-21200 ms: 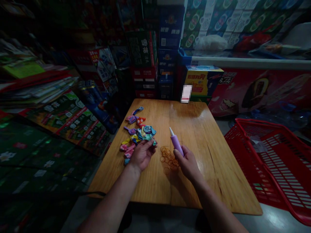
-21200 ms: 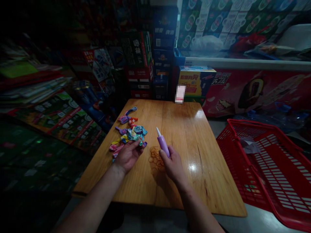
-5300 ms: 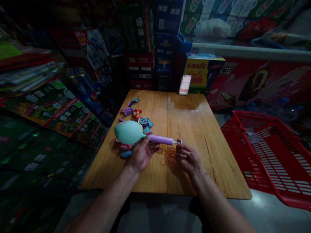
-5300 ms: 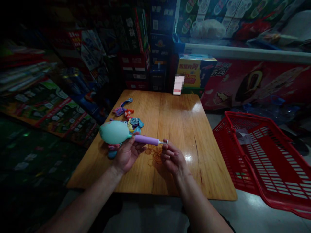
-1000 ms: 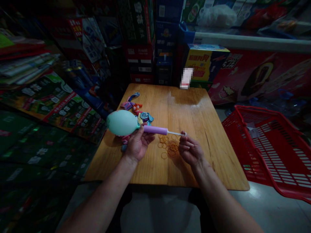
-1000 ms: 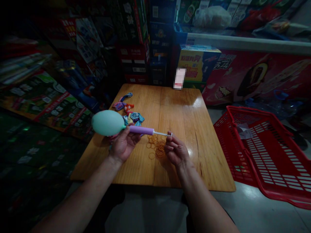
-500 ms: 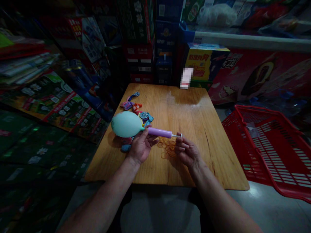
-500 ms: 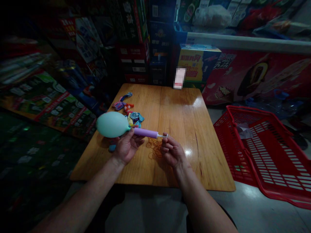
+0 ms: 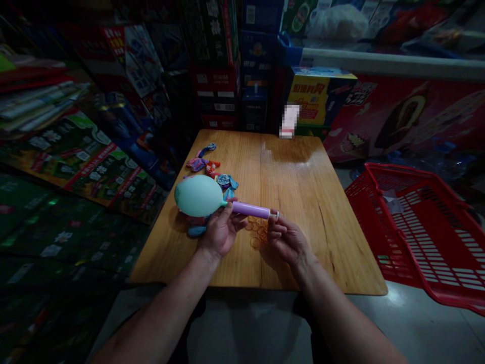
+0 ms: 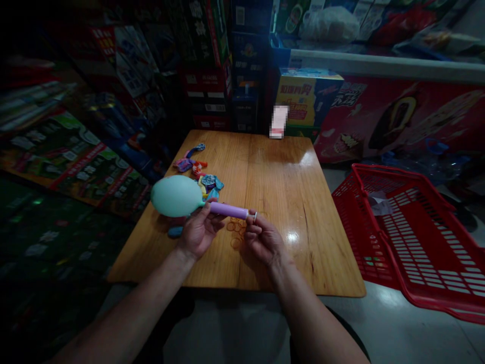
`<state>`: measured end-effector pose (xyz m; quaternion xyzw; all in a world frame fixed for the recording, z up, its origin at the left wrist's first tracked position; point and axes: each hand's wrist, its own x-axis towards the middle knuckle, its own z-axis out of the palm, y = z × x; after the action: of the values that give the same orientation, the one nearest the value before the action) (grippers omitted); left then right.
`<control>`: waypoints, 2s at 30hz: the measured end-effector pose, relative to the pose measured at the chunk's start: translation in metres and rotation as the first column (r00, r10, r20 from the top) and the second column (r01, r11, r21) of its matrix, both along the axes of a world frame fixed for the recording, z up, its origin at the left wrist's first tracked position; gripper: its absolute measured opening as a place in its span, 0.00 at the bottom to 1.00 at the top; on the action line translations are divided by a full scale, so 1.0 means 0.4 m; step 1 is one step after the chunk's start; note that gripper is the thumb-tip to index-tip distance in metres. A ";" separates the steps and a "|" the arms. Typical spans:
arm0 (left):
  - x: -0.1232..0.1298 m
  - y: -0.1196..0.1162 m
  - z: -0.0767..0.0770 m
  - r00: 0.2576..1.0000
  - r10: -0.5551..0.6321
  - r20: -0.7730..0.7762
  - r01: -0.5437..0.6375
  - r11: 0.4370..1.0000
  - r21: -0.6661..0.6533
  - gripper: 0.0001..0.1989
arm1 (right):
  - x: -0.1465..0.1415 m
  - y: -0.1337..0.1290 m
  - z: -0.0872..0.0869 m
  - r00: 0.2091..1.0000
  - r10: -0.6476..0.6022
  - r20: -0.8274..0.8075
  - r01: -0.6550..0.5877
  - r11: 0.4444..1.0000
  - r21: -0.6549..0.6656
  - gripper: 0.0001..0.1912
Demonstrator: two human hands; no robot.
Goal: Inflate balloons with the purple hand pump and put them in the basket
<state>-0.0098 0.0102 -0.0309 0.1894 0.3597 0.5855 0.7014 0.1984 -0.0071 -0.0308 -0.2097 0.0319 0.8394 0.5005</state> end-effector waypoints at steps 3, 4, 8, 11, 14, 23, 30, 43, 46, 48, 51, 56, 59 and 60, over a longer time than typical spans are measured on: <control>0.020 -0.013 0.004 0.998 -0.043 0.041 0.043 0.999 -0.007 0.19 | -0.022 -0.001 -0.004 1.000 -0.001 -0.016 0.001 1.000 -0.023 0.08; 0.022 -0.013 0.006 0.996 -0.058 0.060 0.059 0.998 -0.008 0.19 | -0.021 0.000 -0.003 1.000 -0.001 -0.019 0.000 1.000 -0.022 0.08; 0.009 0.001 0.006 0.993 -0.077 0.088 0.078 0.997 -0.011 0.17 | 0.009 0.009 0.004 0.999 0.028 -0.034 -0.027 1.000 0.013 0.08; -0.015 0.020 0.005 0.997 -0.025 0.074 0.025 1.000 0.001 0.15 | 0.044 0.014 0.010 0.999 0.006 -0.051 -0.003 0.998 0.056 0.09; -0.027 0.027 0.005 0.997 0.036 0.064 -0.038 0.999 0.039 0.15 | 0.052 0.015 0.010 0.998 -0.048 -0.039 0.051 0.996 0.074 0.08; 0.000 -0.001 0.012 0.995 -0.080 0.059 0.081 0.996 -0.020 0.17 | 0.009 0.011 0.003 1.000 0.016 0.002 -0.016 0.999 0.041 0.07; -0.030 0.018 0.008 0.998 0.041 0.054 -0.042 0.999 0.025 0.17 | 0.042 0.012 0.009 0.998 -0.066 -0.024 0.067 0.995 0.075 0.07; -0.042 0.029 0.006 0.995 0.091 0.038 -0.092 0.995 0.026 0.16 | 0.052 0.015 0.012 0.997 -0.070 -0.033 0.072 0.994 0.086 0.08; -0.012 0.007 -0.007 0.998 0.025 0.049 -0.025 1.000 -0.015 0.17 | 0.010 0.008 -0.007 1.000 -0.018 0.012 0.017 0.998 0.067 0.06; 0.006 -0.004 -0.012 0.998 -0.024 0.055 0.026 0.999 -0.043 0.17 | -0.012 0.005 -0.013 0.999 0.031 0.035 -0.033 0.998 0.056 0.05; 0.002 0.003 -0.008 0.998 -0.021 0.053 0.023 0.999 -0.046 0.16 | 0.002 0.009 -0.006 0.998 0.049 0.044 -0.052 0.997 0.059 0.06; -0.046 0.034 0.005 0.997 0.071 0.039 -0.072 0.997 0.021 0.16 | 0.062 0.021 0.008 0.998 -0.054 -0.019 0.055 0.993 0.101 0.07; -0.035 0.022 -0.002 0.999 0.040 0.035 -0.041 0.999 0.027 0.17 | 0.035 0.015 -0.005 0.998 -0.062 -0.019 0.063 0.996 0.069 0.08; -0.024 0.014 -0.006 0.999 0.009 0.037 -0.010 1.000 0.013 0.18 | 0.018 0.012 -0.009 0.999 -0.040 -0.008 0.040 0.998 0.048 0.08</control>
<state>-0.0195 0.0159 -0.0331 0.1816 0.3434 0.5946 0.7039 0.2057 -0.0024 -0.0345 -0.1941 0.0177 0.8305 0.5218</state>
